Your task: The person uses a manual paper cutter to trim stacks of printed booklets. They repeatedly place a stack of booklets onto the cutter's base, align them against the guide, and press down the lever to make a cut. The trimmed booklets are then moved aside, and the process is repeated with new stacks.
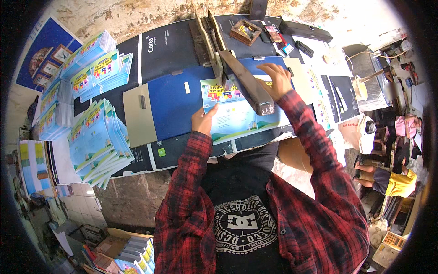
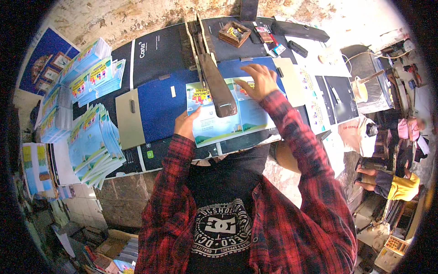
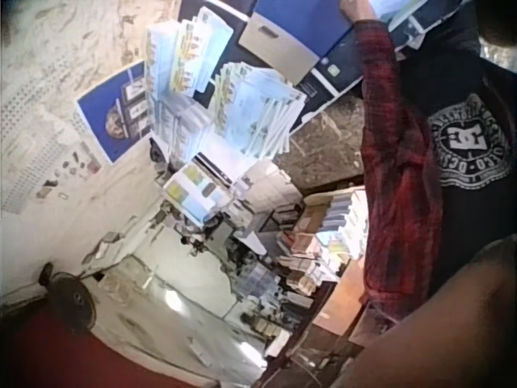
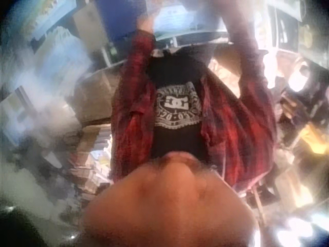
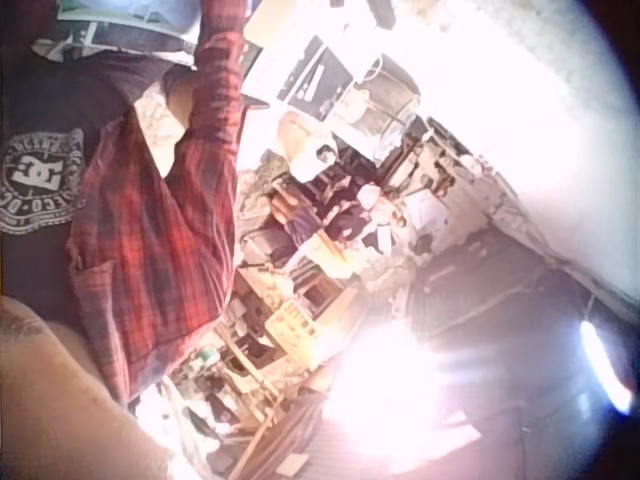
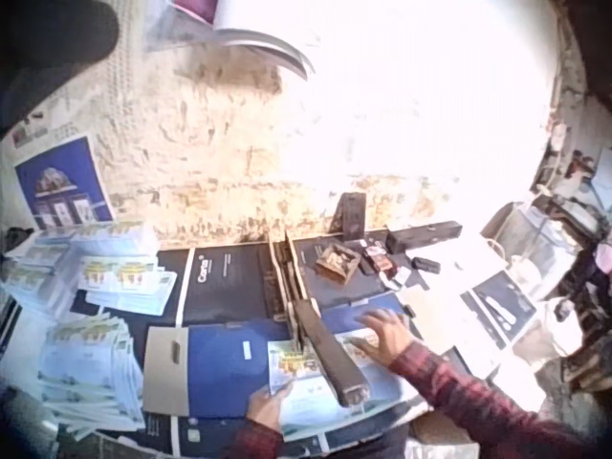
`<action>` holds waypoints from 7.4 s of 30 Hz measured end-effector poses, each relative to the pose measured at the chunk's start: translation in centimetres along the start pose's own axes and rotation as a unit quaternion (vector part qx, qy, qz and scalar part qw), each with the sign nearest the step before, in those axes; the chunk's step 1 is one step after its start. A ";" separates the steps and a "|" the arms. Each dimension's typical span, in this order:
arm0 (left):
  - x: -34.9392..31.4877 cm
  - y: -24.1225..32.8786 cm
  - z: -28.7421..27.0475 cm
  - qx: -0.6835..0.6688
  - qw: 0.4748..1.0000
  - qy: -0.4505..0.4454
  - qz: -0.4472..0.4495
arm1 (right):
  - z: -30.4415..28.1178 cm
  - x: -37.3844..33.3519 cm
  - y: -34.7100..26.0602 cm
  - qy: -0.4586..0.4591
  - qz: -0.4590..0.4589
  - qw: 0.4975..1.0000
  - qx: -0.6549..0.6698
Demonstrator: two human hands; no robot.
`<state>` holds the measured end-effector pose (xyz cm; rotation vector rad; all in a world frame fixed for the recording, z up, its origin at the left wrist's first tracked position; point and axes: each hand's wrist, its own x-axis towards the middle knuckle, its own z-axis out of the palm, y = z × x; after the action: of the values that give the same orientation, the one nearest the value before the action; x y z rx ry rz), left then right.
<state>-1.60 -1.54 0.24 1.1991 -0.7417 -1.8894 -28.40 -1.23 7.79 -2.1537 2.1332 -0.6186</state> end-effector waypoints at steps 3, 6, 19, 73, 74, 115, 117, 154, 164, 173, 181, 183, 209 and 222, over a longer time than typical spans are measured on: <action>1.2 -0.1 0.7 -0.002 0.999 0.024 0.023 | -0.5 -4.2 -0.7 0.077 0.025 0.995 -0.059; 2.7 0.1 1.6 -0.075 0.997 0.004 0.021 | 1.4 -6.4 -0.3 0.082 0.103 0.987 -0.091; 2.2 6.1 -3.2 0.015 0.995 0.074 -0.065 | 6.7 -3.6 -1.2 0.066 0.126 0.990 -0.019; -1.3 0.8 1.2 0.674 0.670 0.009 0.311 | 9.0 -2.8 1.4 -0.045 0.126 0.971 -0.196; -1.1 0.6 0.9 0.684 0.655 0.006 0.321 | 9.6 -3.2 2.9 -0.040 0.118 0.971 -0.204; -0.9 -0.1 0.7 0.694 0.627 0.035 0.352 | -10.3 2.0 -13.2 -0.208 0.105 0.904 0.358; -0.8 -0.1 0.9 0.697 0.623 0.024 0.354 | -8.6 1.4 -10.4 -0.122 0.197 0.782 0.579; -1.6 -0.7 -0.4 0.688 0.637 0.038 0.346 | 1.6 -1.7 2.6 0.041 0.018 0.999 -0.029; -1.1 -0.6 -0.2 0.677 0.644 0.039 0.354 | -10.4 3.1 -19.1 -0.158 -0.021 0.980 0.120; -1.2 -0.4 -0.1 0.683 0.644 0.036 0.344 | 3.4 -4.6 -14.7 0.049 -0.059 0.994 0.074; -1.1 -0.6 -0.1 0.692 0.631 0.041 0.348 | -5.0 -2.3 -16.3 -0.100 0.018 0.939 0.329; -1.2 -0.3 -0.1 0.692 0.626 0.035 0.357 | -8.2 0.0 -15.7 -0.126 0.061 0.859 0.492; -1.2 8.2 -13.0 0.027 0.996 0.082 -0.020 | 14.4 -9.1 -4.7 -0.032 0.064 0.996 0.062; 1.1 7.9 -10.1 0.015 0.995 0.091 -0.042 | 7.2 -6.6 -5.7 -0.035 0.096 0.993 -0.059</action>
<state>9.67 -7.44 2.00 1.4190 -0.6307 -1.8114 -20.56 3.72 1.29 -1.9561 2.3565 -0.4069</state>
